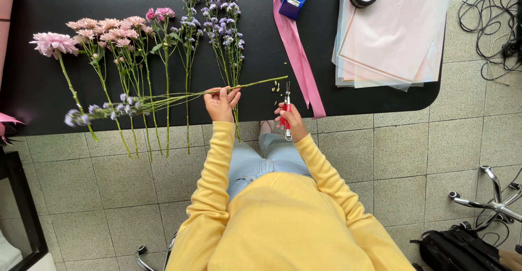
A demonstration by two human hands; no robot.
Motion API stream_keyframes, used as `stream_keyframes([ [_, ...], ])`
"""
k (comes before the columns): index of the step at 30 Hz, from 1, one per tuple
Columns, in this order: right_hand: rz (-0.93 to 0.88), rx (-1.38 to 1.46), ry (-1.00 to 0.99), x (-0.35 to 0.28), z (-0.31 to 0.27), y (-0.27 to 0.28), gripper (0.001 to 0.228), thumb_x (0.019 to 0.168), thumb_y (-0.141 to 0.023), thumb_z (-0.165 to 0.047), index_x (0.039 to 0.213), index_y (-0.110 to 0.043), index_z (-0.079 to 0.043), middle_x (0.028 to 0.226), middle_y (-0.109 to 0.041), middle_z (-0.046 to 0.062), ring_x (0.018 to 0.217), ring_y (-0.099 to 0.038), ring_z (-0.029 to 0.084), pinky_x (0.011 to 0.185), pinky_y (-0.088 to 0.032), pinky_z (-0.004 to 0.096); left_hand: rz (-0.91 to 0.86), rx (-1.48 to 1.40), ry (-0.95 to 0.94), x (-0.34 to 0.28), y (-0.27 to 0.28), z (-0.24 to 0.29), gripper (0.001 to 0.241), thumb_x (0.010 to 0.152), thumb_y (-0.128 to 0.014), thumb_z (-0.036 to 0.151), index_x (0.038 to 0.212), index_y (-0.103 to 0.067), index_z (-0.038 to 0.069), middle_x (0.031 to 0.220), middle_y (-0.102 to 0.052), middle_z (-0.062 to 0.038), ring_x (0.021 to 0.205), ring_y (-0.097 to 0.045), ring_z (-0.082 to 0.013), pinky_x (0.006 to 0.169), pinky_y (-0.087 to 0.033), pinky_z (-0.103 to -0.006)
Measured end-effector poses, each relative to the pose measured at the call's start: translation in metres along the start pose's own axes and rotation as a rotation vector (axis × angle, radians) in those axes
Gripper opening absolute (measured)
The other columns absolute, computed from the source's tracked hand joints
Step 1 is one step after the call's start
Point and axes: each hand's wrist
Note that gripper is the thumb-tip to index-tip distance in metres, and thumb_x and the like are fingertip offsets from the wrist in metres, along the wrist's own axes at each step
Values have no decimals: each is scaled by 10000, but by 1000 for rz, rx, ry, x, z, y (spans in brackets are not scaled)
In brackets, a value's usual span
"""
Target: The person trims flower stems using shears and arranges them on a table.
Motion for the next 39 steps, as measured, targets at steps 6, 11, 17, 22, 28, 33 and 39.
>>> stream_keyframes([
  [6,45,-59,-40,6,-1,-13,497,975,-617,-309,1329,-463,4,1086,-636,173,861,-660,197,647,-626,334,-23,-7,17,-12,9,-5,138,1068,-536,96,1136,-417,111,1115,-660,-182,965,-740,-437,846,-674,-509],
  [11,40,-99,-34,6,0,-20,491,976,-619,-314,1327,-453,-14,1086,-631,154,867,-644,179,651,-616,315,12,-16,2,-8,22,-10,133,1067,-537,96,1135,-424,117,1108,-661,-183,965,-735,-452,835,-675,-520],
  [17,55,-70,-20,15,8,-21,468,984,-620,-313,1314,-475,-16,1059,-643,168,843,-661,194,638,-634,345,8,-18,21,-9,26,-6,137,1065,-546,103,1130,-426,115,1106,-662,-181,963,-735,-454,831,-673,-530],
  [22,61,-73,-6,14,0,-30,443,998,-600,-303,1298,-484,3,1034,-642,169,824,-656,189,628,-634,345,6,-14,34,-8,27,-3,131,1066,-542,102,1129,-427,117,1094,-663,-172,954,-741,-438,828,-676,-517],
  [28,108,-84,-6,12,-8,-44,348,1003,-595,-252,1219,-529,13,918,-623,125,735,-637,160,580,-627,330,-6,-9,33,-9,30,-1,127,1065,-543,97,1124,-433,120,1095,-665,-173,956,-739,-444,828,-673,-528],
  [33,136,-85,0,10,-9,-48,231,1007,-603,-191,1105,-557,13,772,-573,92,596,-603,141,465,-588,314,-4,-4,35,-13,29,4,126,1064,-544,103,1116,-431,120,1097,-664,-175,956,-740,-440,821,-676,-526],
  [39,201,-120,-33,12,0,-48,193,1004,-630,-175,1046,-581,7,702,-521,80,497,-548,132,375,-526,314,-2,2,30,-10,32,1,135,1064,-545,99,1122,-424,115,1109,-659,-181,960,-736,-448,822,-673,-539],
])
Point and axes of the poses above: each hand's wrist, its own x-axis towards the middle knuckle, its own y-axis out of the back of the hand, z = x × y
